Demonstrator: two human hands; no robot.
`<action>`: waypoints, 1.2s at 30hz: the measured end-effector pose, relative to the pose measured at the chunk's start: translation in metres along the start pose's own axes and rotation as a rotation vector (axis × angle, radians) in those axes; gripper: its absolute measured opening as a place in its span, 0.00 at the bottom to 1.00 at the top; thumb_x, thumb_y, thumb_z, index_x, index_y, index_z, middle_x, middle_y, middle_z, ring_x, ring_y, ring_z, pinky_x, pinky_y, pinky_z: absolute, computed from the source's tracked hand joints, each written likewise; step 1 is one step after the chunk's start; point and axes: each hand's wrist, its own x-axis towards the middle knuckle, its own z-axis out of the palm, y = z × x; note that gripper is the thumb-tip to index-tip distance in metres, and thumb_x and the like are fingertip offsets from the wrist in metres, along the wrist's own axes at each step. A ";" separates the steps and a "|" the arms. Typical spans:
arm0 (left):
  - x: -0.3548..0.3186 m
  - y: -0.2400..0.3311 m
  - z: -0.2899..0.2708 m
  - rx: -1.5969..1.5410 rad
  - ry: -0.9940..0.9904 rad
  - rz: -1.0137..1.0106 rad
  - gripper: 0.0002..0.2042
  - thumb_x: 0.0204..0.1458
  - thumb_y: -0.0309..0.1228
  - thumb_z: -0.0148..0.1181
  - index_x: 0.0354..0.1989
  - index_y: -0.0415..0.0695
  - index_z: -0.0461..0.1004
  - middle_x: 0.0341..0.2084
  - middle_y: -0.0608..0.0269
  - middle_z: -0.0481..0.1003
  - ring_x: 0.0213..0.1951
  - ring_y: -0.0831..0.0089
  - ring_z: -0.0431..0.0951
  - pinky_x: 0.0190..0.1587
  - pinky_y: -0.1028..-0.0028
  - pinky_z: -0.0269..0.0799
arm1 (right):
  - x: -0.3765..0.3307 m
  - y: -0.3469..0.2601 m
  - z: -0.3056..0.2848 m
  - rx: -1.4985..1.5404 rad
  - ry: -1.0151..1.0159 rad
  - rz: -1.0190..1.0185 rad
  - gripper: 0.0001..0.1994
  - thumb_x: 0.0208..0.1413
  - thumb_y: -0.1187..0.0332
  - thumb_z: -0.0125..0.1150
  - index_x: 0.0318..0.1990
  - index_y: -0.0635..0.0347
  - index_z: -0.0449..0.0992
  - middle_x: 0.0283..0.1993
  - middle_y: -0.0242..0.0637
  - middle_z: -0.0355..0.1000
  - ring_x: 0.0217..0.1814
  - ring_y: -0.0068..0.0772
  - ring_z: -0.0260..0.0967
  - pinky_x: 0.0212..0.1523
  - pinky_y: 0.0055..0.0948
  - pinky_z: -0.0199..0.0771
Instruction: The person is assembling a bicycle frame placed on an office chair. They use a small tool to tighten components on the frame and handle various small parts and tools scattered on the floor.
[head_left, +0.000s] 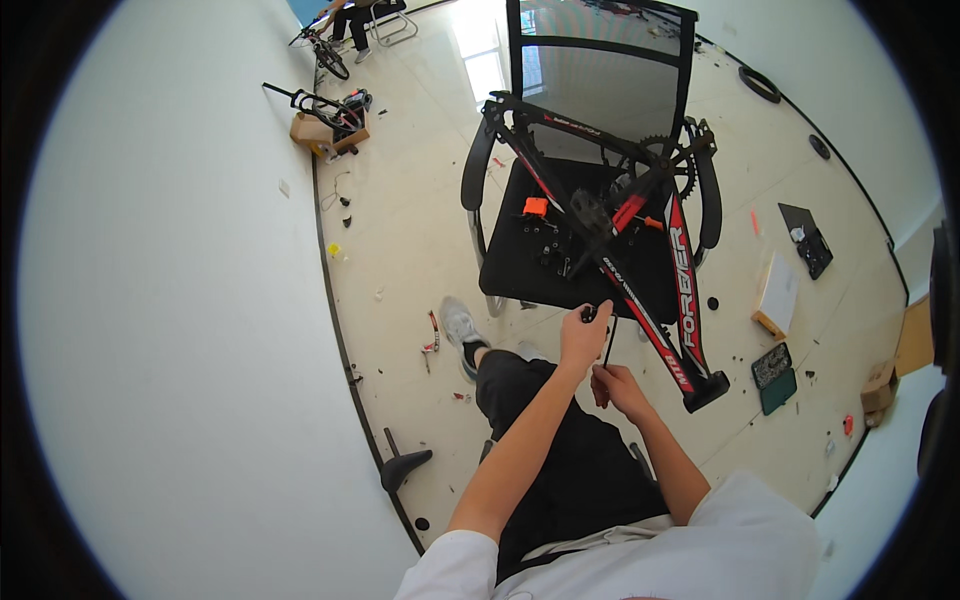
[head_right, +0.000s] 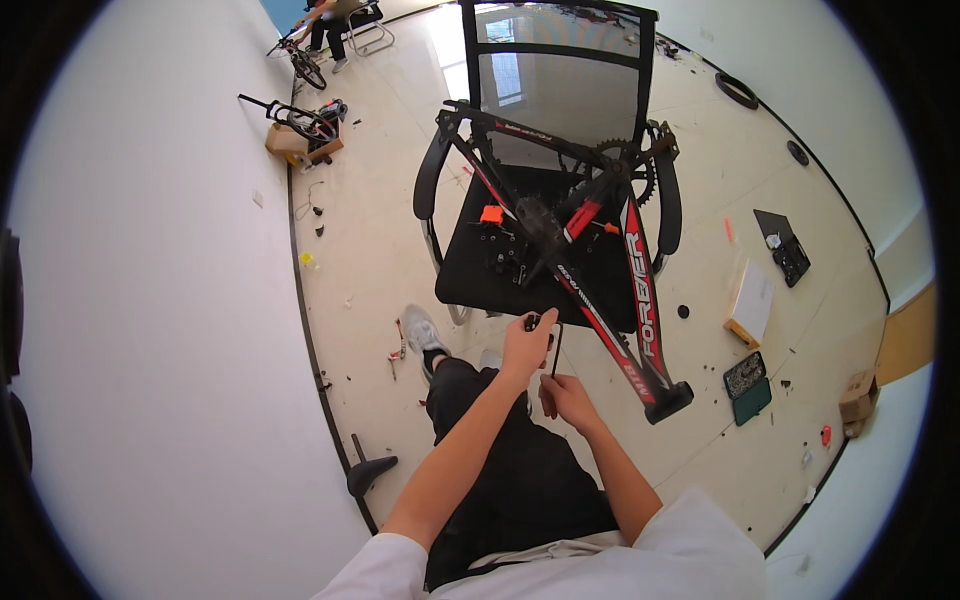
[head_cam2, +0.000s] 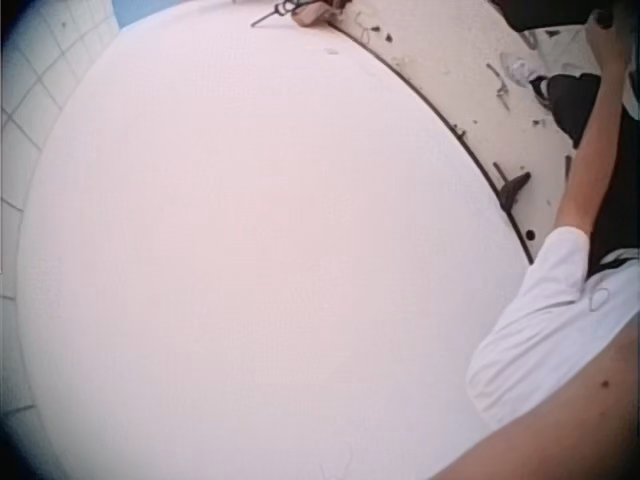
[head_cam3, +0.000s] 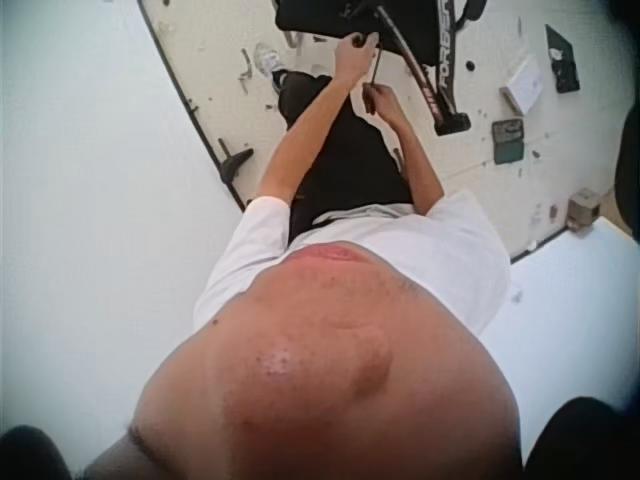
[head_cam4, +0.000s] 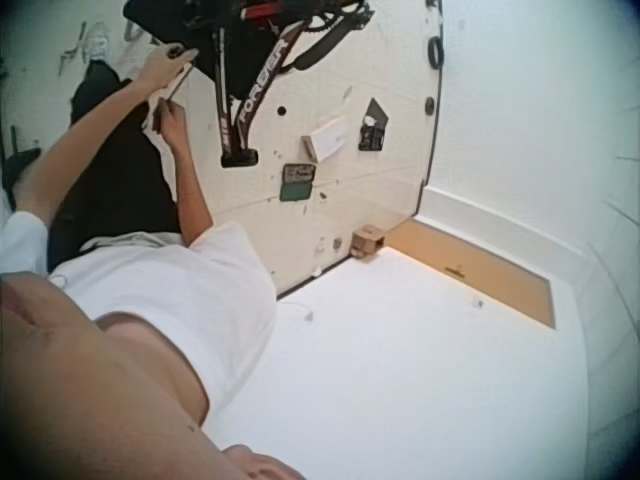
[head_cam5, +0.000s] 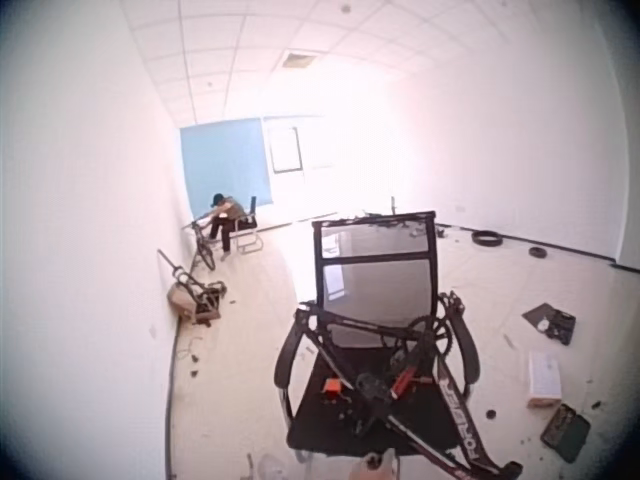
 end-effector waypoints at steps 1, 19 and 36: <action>0.001 -0.001 0.001 0.144 0.086 0.170 0.19 0.52 0.44 0.61 0.20 0.41 0.67 0.13 0.61 0.68 0.12 0.69 0.65 0.16 0.70 0.61 | -0.008 -0.006 0.001 -0.062 -0.001 -0.009 0.17 0.65 0.59 0.45 0.27 0.61 0.68 0.17 0.31 0.62 0.16 0.25 0.61 0.20 0.25 0.62; -0.004 0.006 -0.012 0.177 -0.110 -0.134 0.20 0.49 0.45 0.62 0.19 0.39 0.69 0.13 0.65 0.68 0.15 0.77 0.68 0.19 0.72 0.63 | -0.044 -0.081 0.007 -0.120 -0.133 -0.299 0.10 0.59 0.66 0.58 0.34 0.67 0.75 0.24 0.37 0.72 0.25 0.25 0.71 0.26 0.24 0.69; 0.007 -0.025 -0.005 0.834 -0.073 0.037 0.25 0.55 0.47 0.49 0.27 0.32 0.76 0.19 0.44 0.77 0.25 0.52 0.80 0.33 0.59 0.76 | -0.005 -0.039 -0.004 -0.557 0.462 -0.633 0.10 0.61 0.71 0.45 0.38 0.67 0.72 0.32 0.51 0.72 0.35 0.54 0.71 0.37 0.40 0.68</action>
